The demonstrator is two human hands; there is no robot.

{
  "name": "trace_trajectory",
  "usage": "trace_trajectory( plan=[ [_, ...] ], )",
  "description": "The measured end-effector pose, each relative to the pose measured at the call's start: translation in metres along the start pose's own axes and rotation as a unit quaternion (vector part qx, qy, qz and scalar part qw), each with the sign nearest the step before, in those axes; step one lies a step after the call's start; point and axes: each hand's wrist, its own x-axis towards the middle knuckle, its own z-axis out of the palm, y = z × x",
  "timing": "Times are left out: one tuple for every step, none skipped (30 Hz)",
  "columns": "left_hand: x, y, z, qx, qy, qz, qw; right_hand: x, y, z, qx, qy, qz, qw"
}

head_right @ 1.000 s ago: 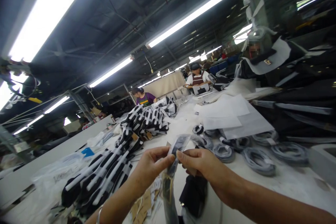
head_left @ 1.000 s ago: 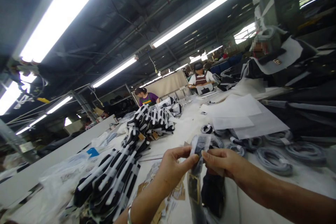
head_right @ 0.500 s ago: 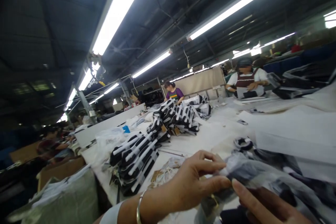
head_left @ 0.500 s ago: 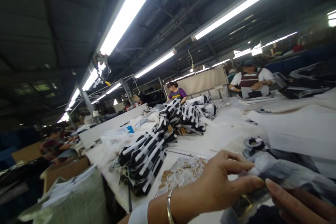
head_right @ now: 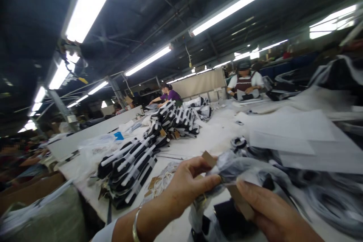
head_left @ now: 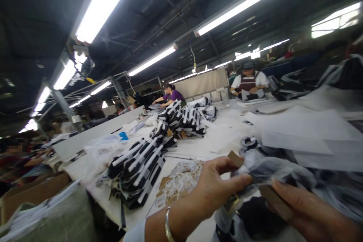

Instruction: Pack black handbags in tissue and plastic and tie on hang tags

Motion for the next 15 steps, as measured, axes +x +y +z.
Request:
trace_trajectory(
  plan=[
    [-0.001, 0.002, 0.0, 0.005, -0.008, 0.002, 1.0, -0.008, -0.009, 0.004, 0.037, -0.003, 0.024, 0.999],
    [-0.002, 0.003, 0.0, 0.005, -0.014, 0.001, 1.0, -0.016, -0.016, 0.009, 0.071, -0.006, 0.039, 0.997],
    [-0.003, 0.006, 0.0, 0.004, -0.018, 0.001, 1.0, -0.022, -0.022, 0.015, 0.096, -0.008, 0.043, 0.994],
    [-0.004, 0.008, -0.001, 0.004, -0.023, 0.003, 1.0, -0.027, -0.026, 0.02, 0.112, -0.01, 0.041, 0.993],
    [-0.004, 0.01, -0.001, 0.007, -0.026, 0.006, 1.0, -0.03, -0.026, 0.025, 0.123, -0.015, 0.038, 0.992],
    [-0.005, 0.011, -0.001, 0.011, -0.026, 0.012, 1.0, -0.032, -0.025, 0.029, 0.132, -0.02, 0.033, 0.99],
    [-0.005, 0.012, 0.0, 0.017, -0.026, 0.018, 0.999, -0.032, -0.021, 0.032, 0.144, -0.025, 0.029, 0.989],
    [-0.006, 0.013, 0.0, 0.026, -0.024, 0.024, 0.999, -0.032, -0.017, 0.034, 0.161, -0.027, 0.024, 0.986],
    [-0.006, 0.013, -0.001, 0.032, -0.023, 0.026, 0.999, -0.031, -0.012, 0.035, 0.181, -0.028, 0.02, 0.983],
    [-0.006, 0.012, -0.001, 0.035, -0.022, 0.026, 0.999, -0.03, -0.008, 0.036, 0.204, -0.025, 0.015, 0.978],
    [-0.007, 0.011, -0.002, 0.033, -0.024, 0.024, 0.999, -0.029, -0.005, 0.036, 0.226, -0.023, 0.012, 0.974],
    [-0.007, 0.01, -0.003, 0.027, -0.028, 0.02, 0.999, -0.028, -0.003, 0.037, 0.241, -0.024, 0.011, 0.97],
    [-0.007, 0.008, -0.004, 0.021, -0.033, 0.015, 0.999, -0.028, -0.003, 0.038, 0.246, -0.028, 0.011, 0.969],
    [-0.007, 0.007, -0.004, 0.017, -0.039, 0.012, 0.999, -0.029, -0.004, 0.039, 0.24, -0.032, 0.01, 0.97],
    [-0.007, 0.006, -0.005, 0.018, -0.043, 0.012, 0.999, -0.03, -0.006, 0.041, 0.227, -0.033, 0.009, 0.973]
  ],
)
